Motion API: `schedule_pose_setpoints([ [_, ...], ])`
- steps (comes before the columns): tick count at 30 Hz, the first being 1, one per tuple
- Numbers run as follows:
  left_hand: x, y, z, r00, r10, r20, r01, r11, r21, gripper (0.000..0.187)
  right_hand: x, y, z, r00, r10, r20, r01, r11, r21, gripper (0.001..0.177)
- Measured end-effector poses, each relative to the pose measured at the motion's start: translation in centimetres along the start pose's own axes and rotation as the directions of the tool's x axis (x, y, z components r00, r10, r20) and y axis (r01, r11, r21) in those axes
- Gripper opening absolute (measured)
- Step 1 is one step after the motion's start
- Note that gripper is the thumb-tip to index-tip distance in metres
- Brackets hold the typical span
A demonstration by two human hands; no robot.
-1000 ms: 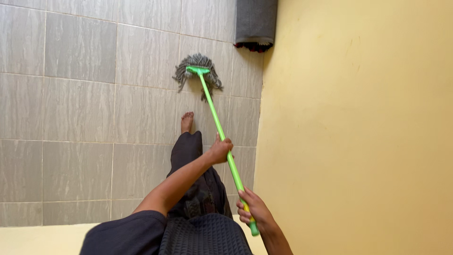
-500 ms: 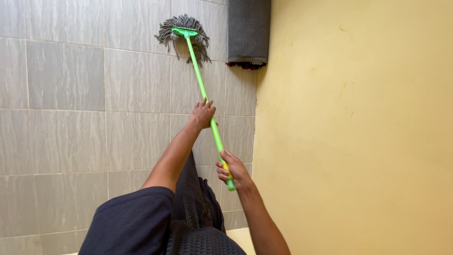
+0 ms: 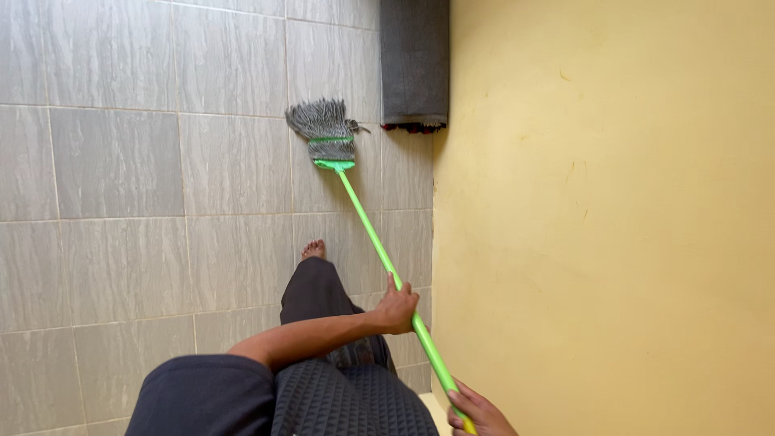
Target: The person mops the tiled floor of a room by hand using a green-handled mop, moving it back and forth across the surface and reaching toward the corners.
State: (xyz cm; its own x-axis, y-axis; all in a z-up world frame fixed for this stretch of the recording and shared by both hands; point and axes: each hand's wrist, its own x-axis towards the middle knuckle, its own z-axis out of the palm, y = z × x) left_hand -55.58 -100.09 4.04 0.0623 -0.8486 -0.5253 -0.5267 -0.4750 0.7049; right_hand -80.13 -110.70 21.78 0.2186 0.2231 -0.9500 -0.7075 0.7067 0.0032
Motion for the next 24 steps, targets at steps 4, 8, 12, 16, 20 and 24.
schedule_pose_setpoints([
  [4, -0.1, 2.1, 1.3, 0.989, 0.151, -0.005, -0.151, 0.989, 0.000, 0.064, -1.3, 0.7, -4.0, 0.998, -0.027, -0.057, 0.023, 0.998, -0.054, 0.063],
  [8, 0.2, 1.6, 0.2, 0.987, 0.129, -0.092, -0.130, 0.992, 0.006, 0.054, -2.6, -2.1, 0.4, 0.999, -0.035, -0.033, 0.033, 0.997, -0.075, 0.063],
  [12, -0.1, -1.6, -1.6, 0.986, 0.053, -0.156, -0.063, 0.996, -0.064, 0.039, -3.2, -6.2, 8.6, 0.980, 0.026, -0.196, -0.036, 0.998, -0.049, 0.061],
  [16, 1.3, -3.8, -2.1, 0.935, 0.085, -0.344, -0.100, 0.995, -0.026, 0.032, -2.8, -9.5, 12.5, 0.985, -0.020, -0.169, 0.002, 0.995, -0.105, 0.062],
  [20, 4.9, -7.7, -2.9, 0.943, 0.064, -0.326, -0.059, 0.998, 0.026, 0.030, 0.1, -11.5, 12.6, 0.989, -0.078, -0.122, 0.068, 0.994, -0.087, 0.063],
  [24, 8.6, -13.0, -5.7, 0.950, 0.045, -0.308, 0.025, 0.975, 0.220, 0.035, 5.4, -13.8, 13.1, 0.984, -0.170, -0.051, 0.163, 0.980, -0.117, 0.063],
])
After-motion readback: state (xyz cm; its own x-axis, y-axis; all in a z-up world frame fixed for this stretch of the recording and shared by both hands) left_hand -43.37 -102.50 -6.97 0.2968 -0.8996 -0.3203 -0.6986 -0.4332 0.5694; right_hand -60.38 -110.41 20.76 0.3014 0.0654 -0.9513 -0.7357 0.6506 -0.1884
